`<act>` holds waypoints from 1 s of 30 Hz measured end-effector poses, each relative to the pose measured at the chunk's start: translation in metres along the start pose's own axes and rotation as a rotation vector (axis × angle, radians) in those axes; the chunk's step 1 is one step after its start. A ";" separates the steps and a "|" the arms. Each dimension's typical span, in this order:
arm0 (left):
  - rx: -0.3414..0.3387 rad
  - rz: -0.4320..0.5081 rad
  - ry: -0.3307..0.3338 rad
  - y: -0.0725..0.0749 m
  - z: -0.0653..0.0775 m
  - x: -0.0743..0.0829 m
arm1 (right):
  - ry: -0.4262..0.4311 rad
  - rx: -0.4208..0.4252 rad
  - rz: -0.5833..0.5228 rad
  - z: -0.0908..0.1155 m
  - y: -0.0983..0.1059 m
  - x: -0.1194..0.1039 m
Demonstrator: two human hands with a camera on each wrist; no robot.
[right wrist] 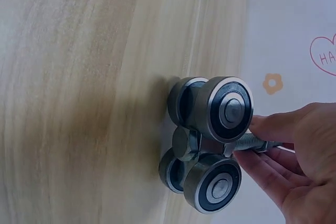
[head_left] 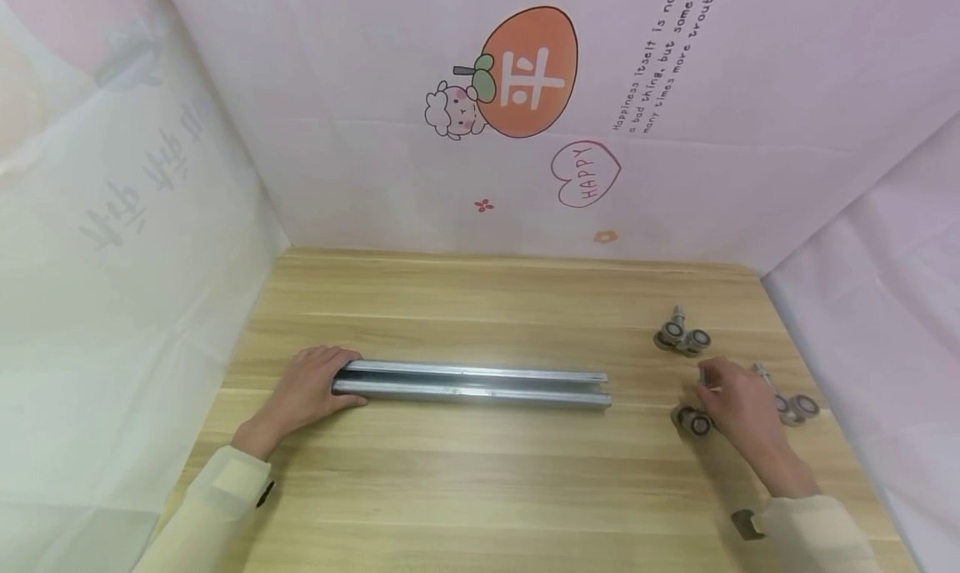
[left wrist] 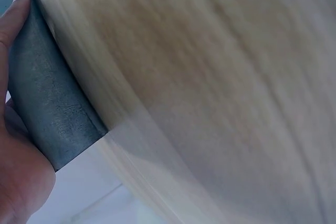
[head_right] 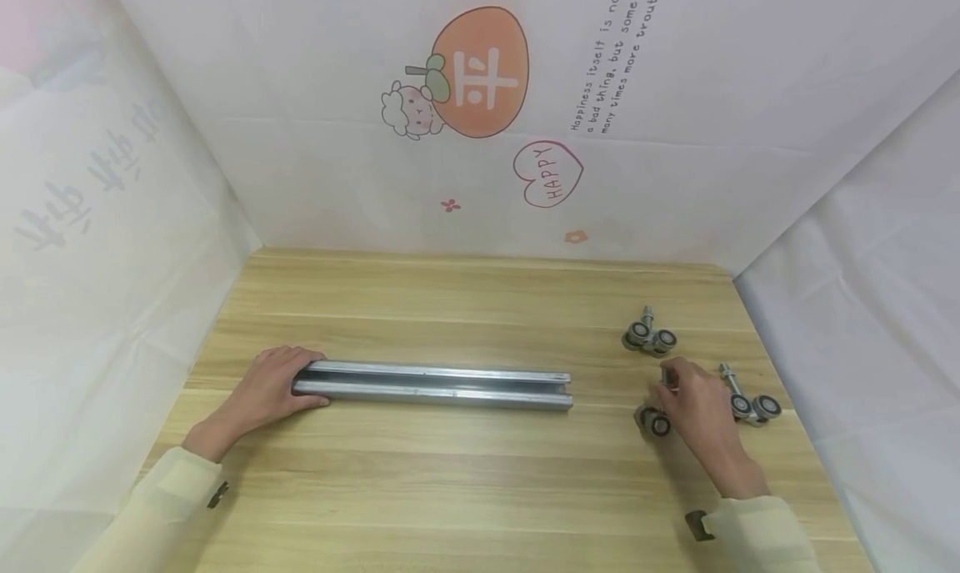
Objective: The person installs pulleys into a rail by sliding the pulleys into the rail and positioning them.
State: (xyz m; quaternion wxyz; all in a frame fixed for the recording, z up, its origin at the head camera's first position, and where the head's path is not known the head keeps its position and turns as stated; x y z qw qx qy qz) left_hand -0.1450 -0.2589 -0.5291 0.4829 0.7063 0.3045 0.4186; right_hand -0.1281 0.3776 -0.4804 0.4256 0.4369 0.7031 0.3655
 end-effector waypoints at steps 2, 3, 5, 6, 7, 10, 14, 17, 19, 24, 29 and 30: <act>-0.003 0.000 0.001 0.000 0.000 0.000 | 0.015 0.028 0.000 0.001 0.000 -0.001; -0.004 0.001 0.002 0.000 -0.001 0.000 | 0.023 0.041 0.001 0.001 0.000 -0.002; -0.008 0.002 0.005 0.001 -0.001 0.000 | 0.032 0.063 0.001 0.002 0.001 -0.003; -0.009 0.003 0.007 0.001 -0.001 0.000 | 0.032 0.071 0.001 0.002 0.000 -0.003; -0.012 0.002 0.007 0.001 -0.001 0.000 | 0.029 0.080 0.001 0.003 0.001 -0.004; -0.021 0.003 0.010 0.000 -0.002 0.000 | 0.021 0.108 -0.002 0.005 0.001 -0.004; -0.026 0.010 0.009 0.000 -0.002 0.000 | 0.028 0.145 -0.004 0.008 0.000 -0.005; -0.018 0.013 0.007 0.000 -0.002 -0.001 | 0.023 0.163 -0.009 0.010 0.000 -0.005; -0.012 0.015 0.006 0.000 -0.002 -0.001 | 0.015 0.171 -0.012 0.011 0.000 -0.005; -0.003 0.021 0.004 0.000 -0.001 0.000 | 0.003 0.170 -0.006 0.014 0.002 -0.005; 0.001 0.022 0.003 0.000 -0.001 0.000 | 0.013 0.146 0.007 0.018 0.007 -0.006; 0.000 0.021 0.003 0.000 -0.001 0.000 | 0.013 0.137 0.008 0.019 0.008 -0.006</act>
Point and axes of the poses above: each hand's wrist, its own z-axis away from the middle knuckle, its own y-axis out of the back of the hand, x = y × z, the point moved 2 cm from there along -z, towards the middle knuckle, and after that the axes turned 1 degree about -y, right-handed, at the moved point
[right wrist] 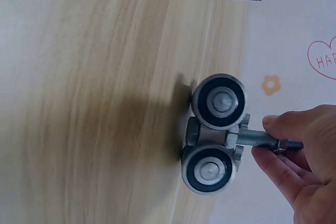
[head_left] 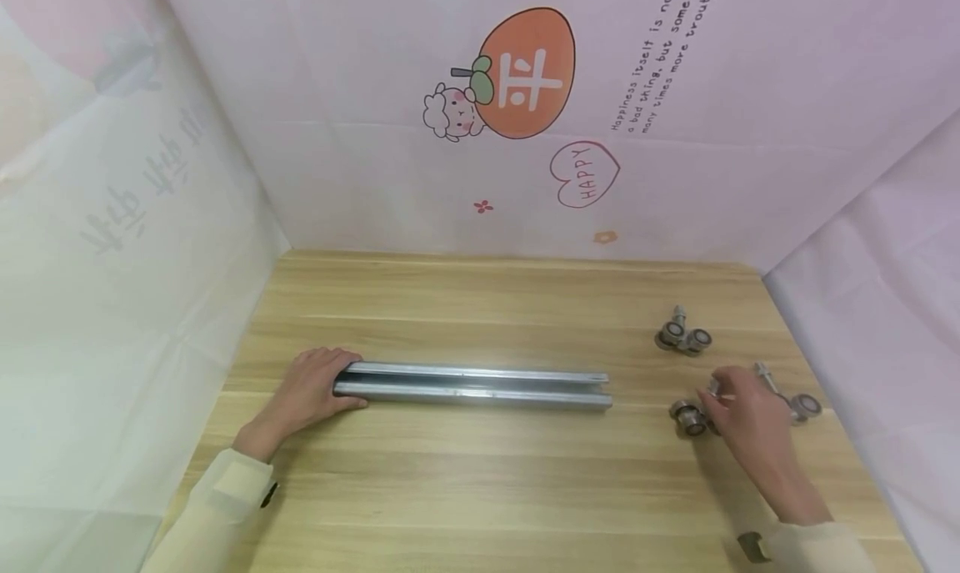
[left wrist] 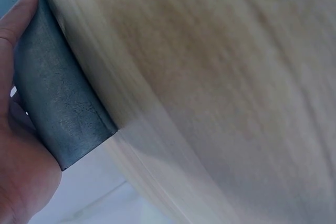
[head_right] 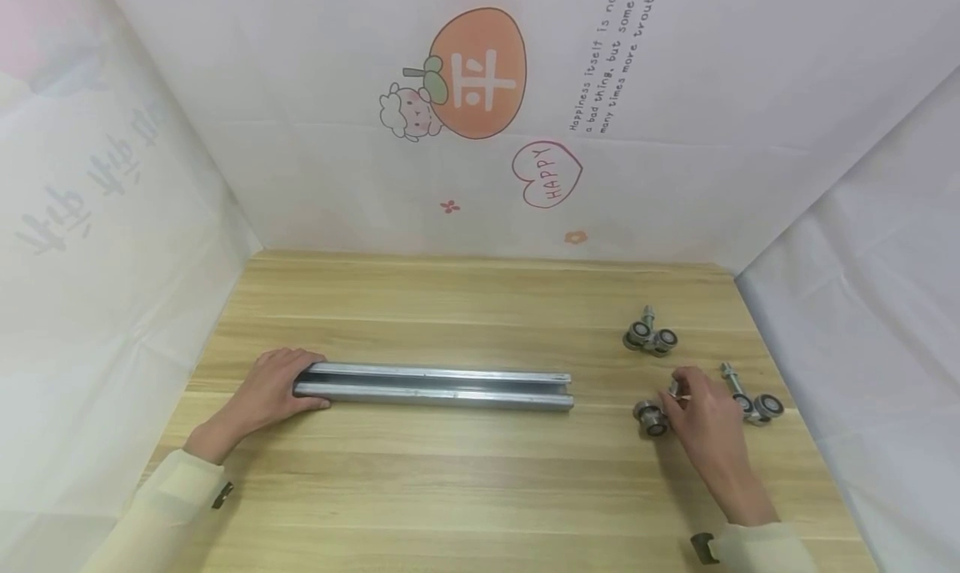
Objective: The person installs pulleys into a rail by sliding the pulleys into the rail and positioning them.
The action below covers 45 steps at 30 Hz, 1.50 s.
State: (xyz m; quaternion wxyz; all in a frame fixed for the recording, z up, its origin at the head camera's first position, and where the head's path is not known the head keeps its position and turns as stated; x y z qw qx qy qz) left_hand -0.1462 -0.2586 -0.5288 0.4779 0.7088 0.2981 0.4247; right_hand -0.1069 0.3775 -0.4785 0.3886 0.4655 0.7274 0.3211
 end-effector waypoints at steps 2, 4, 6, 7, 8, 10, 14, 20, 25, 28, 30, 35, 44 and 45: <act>-0.001 0.000 0.003 0.000 0.000 0.000 | 0.004 -0.016 0.004 0.002 0.003 -0.002; -0.001 0.001 0.005 0.000 0.001 0.000 | 0.018 -0.031 0.010 0.003 0.005 -0.004; 0.001 -0.001 0.004 0.000 0.001 0.000 | 0.043 -0.035 0.021 0.006 0.006 -0.006; 0.003 -0.001 0.003 0.000 0.001 0.000 | 0.060 -0.031 0.026 0.007 0.007 -0.007; 0.004 -0.002 0.002 0.000 0.001 0.000 | 0.075 -0.026 0.032 0.008 0.007 -0.008; 0.006 -0.002 0.000 0.000 0.002 0.000 | 0.103 -0.013 0.046 0.010 0.007 -0.011; 0.002 -0.003 0.003 -0.002 0.002 0.000 | 0.130 0.000 0.049 0.011 0.007 -0.012; -0.004 0.000 0.009 -0.002 0.001 0.000 | 0.112 -0.100 0.061 0.009 0.008 -0.012; 0.003 -0.001 0.005 -0.001 0.001 0.000 | 0.038 -0.285 0.066 0.008 0.007 -0.010; 0.004 -0.001 0.006 -0.002 0.001 0.000 | 0.041 -0.324 0.066 0.008 0.007 -0.011; 0.005 0.000 0.007 -0.002 0.001 0.000 | 0.045 -0.331 0.065 0.007 0.007 -0.011; 0.008 -0.002 0.005 -0.002 0.001 0.000 | 0.030 -0.363 0.066 0.006 0.007 -0.010; 0.002 -0.005 0.012 0.000 0.001 0.001 | 0.011 -0.454 0.078 0.002 0.007 -0.007; 0.000 -0.005 0.012 0.000 0.000 0.001 | 0.009 -0.464 0.080 0.001 0.007 -0.007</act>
Point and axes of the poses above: each hand's wrist, its own z-axis away from the middle knuckle, its own y-axis out of the back of the hand, x = y × z, the point moved 2 cm from there along -z, towards the middle knuckle, and after that the axes turned 1 degree about -y, right-handed, at the moved point
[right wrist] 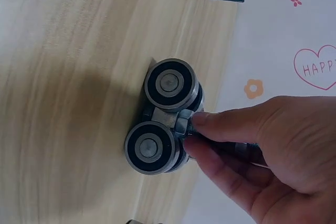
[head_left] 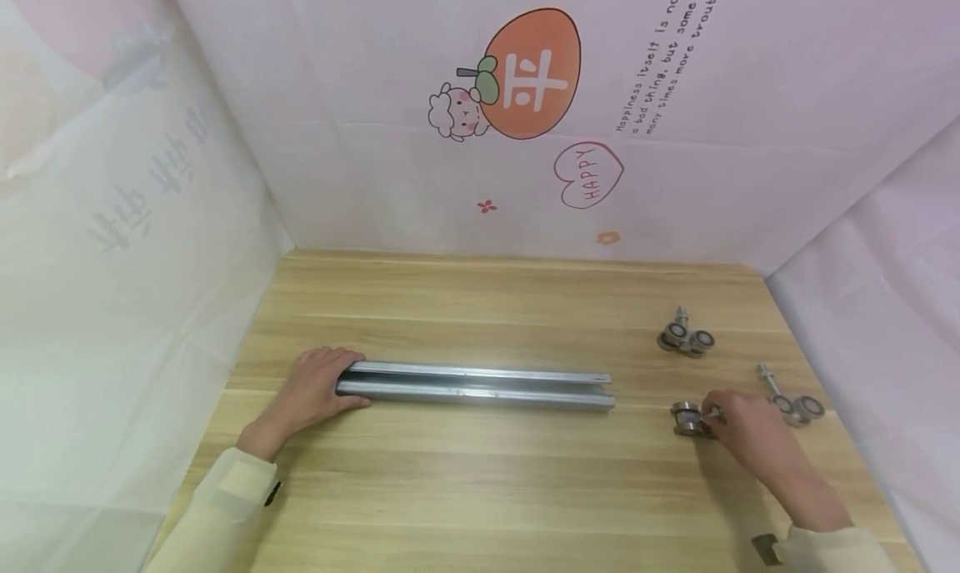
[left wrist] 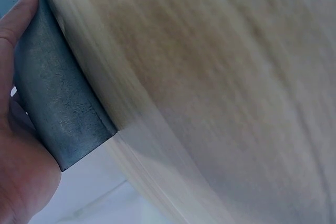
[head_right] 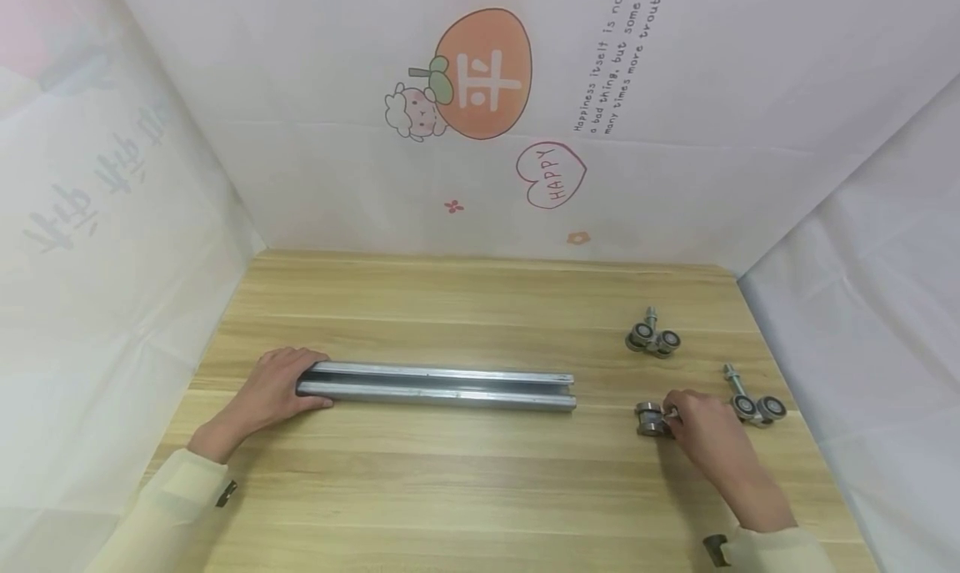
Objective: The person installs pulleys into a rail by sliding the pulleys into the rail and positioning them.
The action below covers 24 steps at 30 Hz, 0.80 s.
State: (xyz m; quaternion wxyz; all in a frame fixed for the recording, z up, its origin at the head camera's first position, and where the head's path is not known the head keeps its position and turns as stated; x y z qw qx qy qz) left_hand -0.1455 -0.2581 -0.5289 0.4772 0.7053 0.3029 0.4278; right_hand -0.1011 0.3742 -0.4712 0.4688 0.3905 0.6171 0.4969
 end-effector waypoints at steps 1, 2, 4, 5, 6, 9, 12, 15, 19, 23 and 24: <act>-0.002 -0.002 0.000 0.000 0.000 0.000 | 0.000 -0.008 0.000 0.000 0.001 0.000; -0.004 -0.002 0.002 0.000 0.000 0.000 | 0.001 -0.014 0.000 -0.001 0.001 0.000; -0.007 0.000 0.002 0.001 -0.001 0.001 | 0.000 -0.024 0.001 -0.002 0.002 0.000; -0.008 -0.001 0.001 0.001 -0.001 0.001 | 0.001 -0.027 0.000 -0.002 0.002 0.001; -0.009 -0.002 0.001 0.001 -0.001 0.001 | 0.003 -0.029 -0.001 -0.002 0.002 0.001; -0.012 -0.006 -0.001 0.003 -0.002 0.002 | 0.016 -0.021 -0.001 -0.003 0.003 0.001; -0.013 -0.009 -0.001 0.002 -0.001 0.002 | 0.029 -0.010 0.000 -0.003 0.003 0.002; -0.014 -0.011 -0.001 0.002 -0.001 0.002 | 0.033 -0.008 -0.001 -0.004 0.003 0.003; -0.014 -0.011 0.005 0.001 0.000 0.002 | 0.029 -0.009 -0.001 -0.004 0.003 0.003; -0.016 -0.008 0.010 0.001 0.000 0.001 | 0.038 0.004 0.001 -0.004 0.004 0.002; -0.016 -0.006 0.011 0.001 0.000 0.001 | 0.042 0.007 0.003 -0.005 0.004 0.001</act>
Point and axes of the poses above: each hand's wrist, its own z-axis away from the middle knuckle, its own y-axis out of the back of the hand, x = y × z, the point moved 2 cm from there along -z, towards the middle knuckle, and after that the axes turned 1 degree about -y, right-handed, at the moved point
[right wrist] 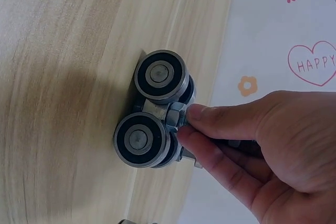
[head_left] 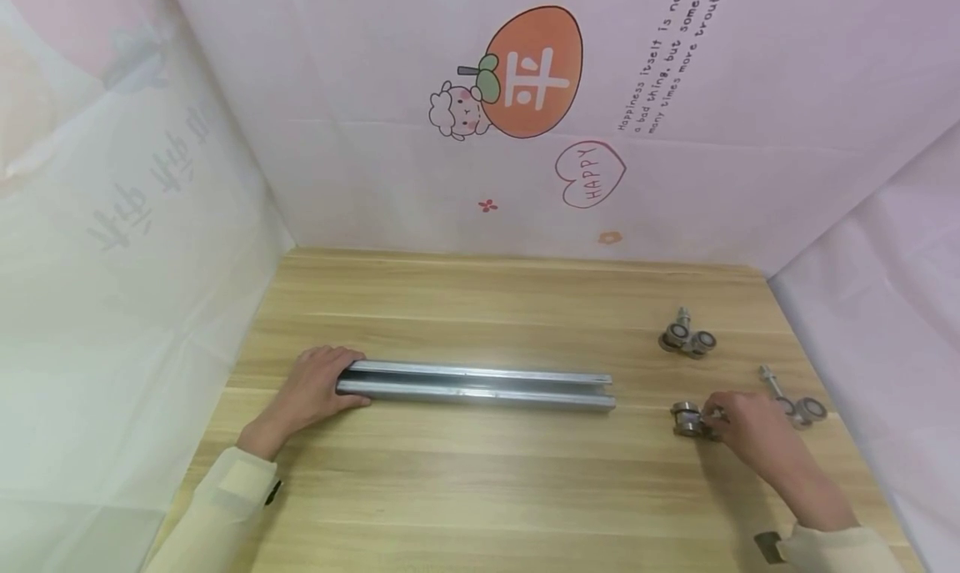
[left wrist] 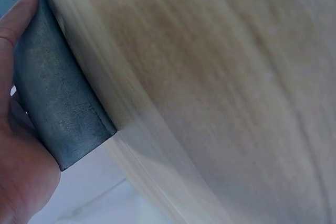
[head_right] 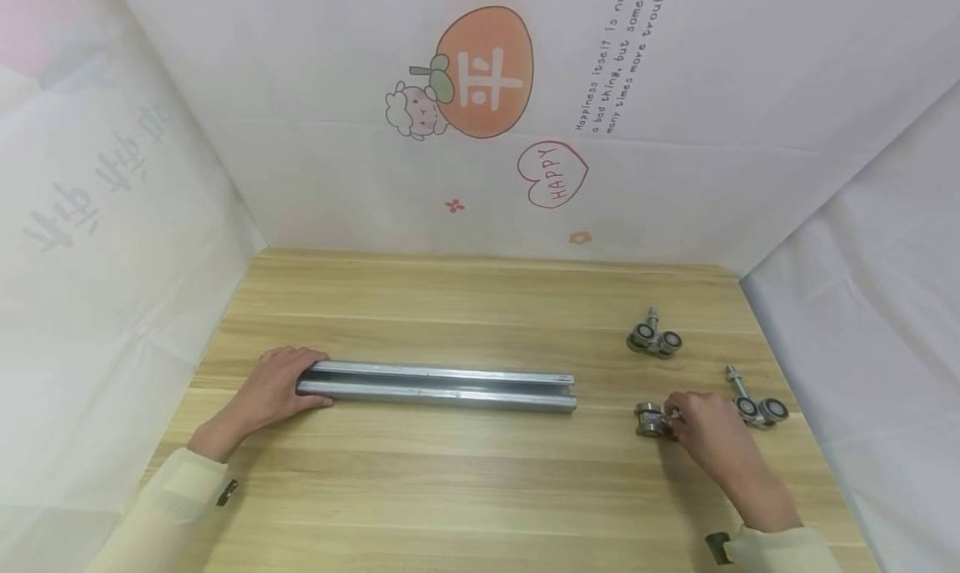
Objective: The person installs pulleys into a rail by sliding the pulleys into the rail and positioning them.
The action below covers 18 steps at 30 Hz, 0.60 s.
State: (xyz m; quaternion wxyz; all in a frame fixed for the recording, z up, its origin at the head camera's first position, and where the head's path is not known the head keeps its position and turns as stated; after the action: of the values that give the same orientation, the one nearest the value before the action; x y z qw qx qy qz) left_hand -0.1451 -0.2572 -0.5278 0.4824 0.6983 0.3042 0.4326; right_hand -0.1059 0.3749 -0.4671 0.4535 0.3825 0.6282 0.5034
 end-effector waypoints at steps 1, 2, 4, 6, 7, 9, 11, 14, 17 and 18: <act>0.001 0.002 0.000 0.000 0.000 0.000 | 0.005 0.003 0.001 -0.001 0.000 -0.001; 0.001 -0.001 -0.001 0.000 0.000 -0.001 | 0.009 0.007 0.002 -0.001 0.001 -0.002; 0.001 -0.001 0.000 0.000 0.000 -0.001 | 0.014 0.010 0.006 -0.003 0.001 -0.004; 0.000 -0.003 -0.001 -0.001 0.000 -0.002 | 0.015 0.014 0.014 -0.004 0.001 -0.006; 0.000 -0.002 -0.001 -0.001 0.000 -0.002 | 0.017 0.017 0.018 -0.005 0.001 -0.008; -0.001 -0.002 -0.003 0.000 -0.001 -0.002 | 0.016 0.020 0.020 -0.007 0.001 -0.011; 0.000 -0.006 -0.005 0.000 -0.002 -0.002 | 0.022 0.022 0.027 -0.010 0.001 -0.015; -0.004 -0.008 -0.006 0.001 -0.002 -0.002 | 0.024 0.006 0.023 -0.016 0.000 -0.019; -0.009 -0.005 -0.003 0.001 -0.002 -0.001 | 0.026 -0.011 0.015 -0.021 -0.002 -0.024; -0.011 -0.002 -0.001 0.001 -0.001 -0.001 | 0.025 -0.015 0.010 -0.023 -0.003 -0.026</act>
State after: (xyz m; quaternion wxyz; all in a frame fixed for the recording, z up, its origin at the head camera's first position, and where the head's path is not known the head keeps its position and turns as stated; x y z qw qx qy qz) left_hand -0.1467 -0.2580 -0.5274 0.4865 0.6957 0.3023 0.4336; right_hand -0.1200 0.3433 -0.4631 0.4459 0.3757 0.6281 0.5153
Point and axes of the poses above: each hand's wrist, its own z-axis away from the middle knuckle, its own y-axis out of the back of the hand, x = y × z, the point moved 2 cm from there along -z, towards the middle knuckle, and after that the axes turned 1 degree about -y, right-handed, at the moved point
